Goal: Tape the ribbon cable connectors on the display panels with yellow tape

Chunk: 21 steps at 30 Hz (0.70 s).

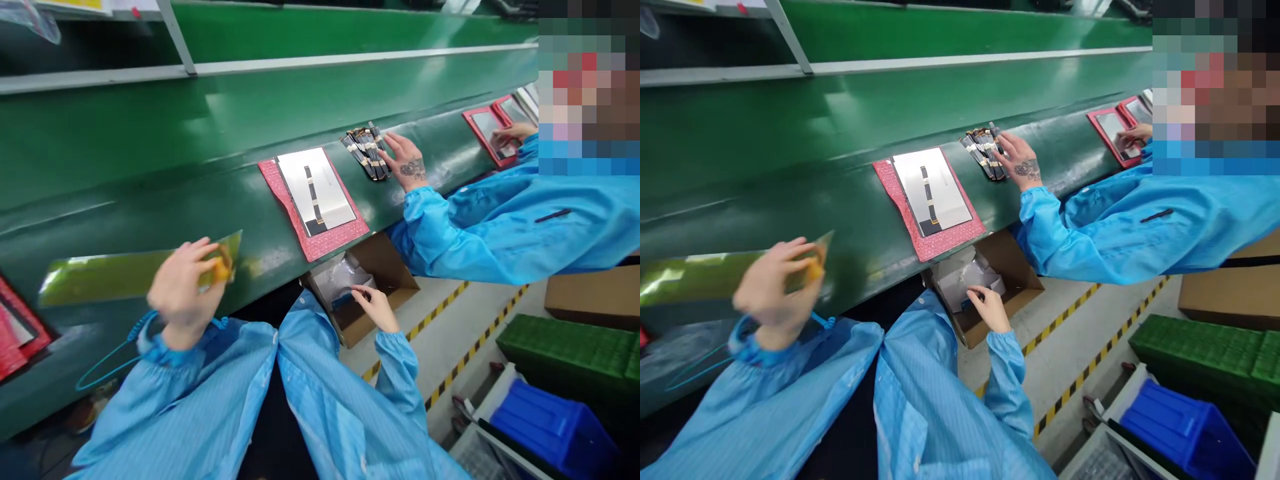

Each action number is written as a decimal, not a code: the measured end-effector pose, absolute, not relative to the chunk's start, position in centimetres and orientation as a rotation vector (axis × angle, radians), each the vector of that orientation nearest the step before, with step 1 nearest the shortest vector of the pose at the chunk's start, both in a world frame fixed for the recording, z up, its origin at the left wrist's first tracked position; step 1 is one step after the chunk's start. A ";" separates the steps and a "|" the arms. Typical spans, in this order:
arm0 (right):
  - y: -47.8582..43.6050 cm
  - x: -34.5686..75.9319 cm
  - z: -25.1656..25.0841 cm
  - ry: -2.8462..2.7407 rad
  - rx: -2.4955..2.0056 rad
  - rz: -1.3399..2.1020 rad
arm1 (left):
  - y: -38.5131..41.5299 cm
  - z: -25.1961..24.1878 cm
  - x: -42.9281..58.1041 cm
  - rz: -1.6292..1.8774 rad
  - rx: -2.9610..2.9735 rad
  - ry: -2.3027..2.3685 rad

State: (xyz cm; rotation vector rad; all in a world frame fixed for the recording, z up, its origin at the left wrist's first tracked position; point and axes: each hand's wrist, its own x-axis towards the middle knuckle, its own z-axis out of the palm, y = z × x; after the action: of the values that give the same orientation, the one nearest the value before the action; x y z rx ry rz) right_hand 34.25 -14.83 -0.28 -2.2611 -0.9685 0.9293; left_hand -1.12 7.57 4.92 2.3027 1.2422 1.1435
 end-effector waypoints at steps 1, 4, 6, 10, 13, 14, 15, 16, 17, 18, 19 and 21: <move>-14.0 33.9 0.4 -1.052 -2.226 0.883 | 8.0 4.0 0.0 1.111 2.357 1.242; -11.5 33.4 2.2 -1.146 -2.170 0.691 | 8.6 2.0 2.8 0.866 2.475 1.273; -9.7 33.3 3.3 -1.141 -2.147 0.556 | 8.4 1.5 3.6 0.732 2.481 1.312; -5.6 34.1 4.8 -1.202 -2.055 0.360 | 7.3 1.6 2.9 0.575 2.495 1.332; -2.3 35.6 5.1 -1.333 -2.089 0.242 | 7.2 1.5 2.1 0.482 2.460 1.427; -1.2 36.2 5.1 -1.354 -2.149 0.206 | 7.4 1.5 2.1 0.465 2.438 1.462; -0.2 36.8 4.9 -1.355 -2.230 0.179 | 7.6 1.4 2.1 0.453 2.415 1.484; 0.8 37.3 4.8 -1.342 -2.320 0.159 | 7.8 1.4 2.1 0.447 2.393 1.498; 1.6 37.8 4.5 -1.320 -2.406 0.148 | 8.0 1.5 2.2 0.447 2.372 1.508; 2.2 38.2 4.3 -1.304 -2.472 0.148 | 8.2 1.6 2.1 0.459 2.350 1.524; 2.7 38.5 4.1 -1.303 -2.511 0.156 | 8.3 1.8 1.8 0.479 2.324 1.549; 3.4 38.9 3.8 -1.345 -2.509 0.183 | 8.2 2.1 0.8 0.517 2.258 1.628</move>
State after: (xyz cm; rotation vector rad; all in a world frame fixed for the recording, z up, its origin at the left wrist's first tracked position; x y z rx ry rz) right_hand 38.90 3.38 3.77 -2.5088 -1.3451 0.1833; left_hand 0.77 8.22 2.09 2.2585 1.6284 0.5172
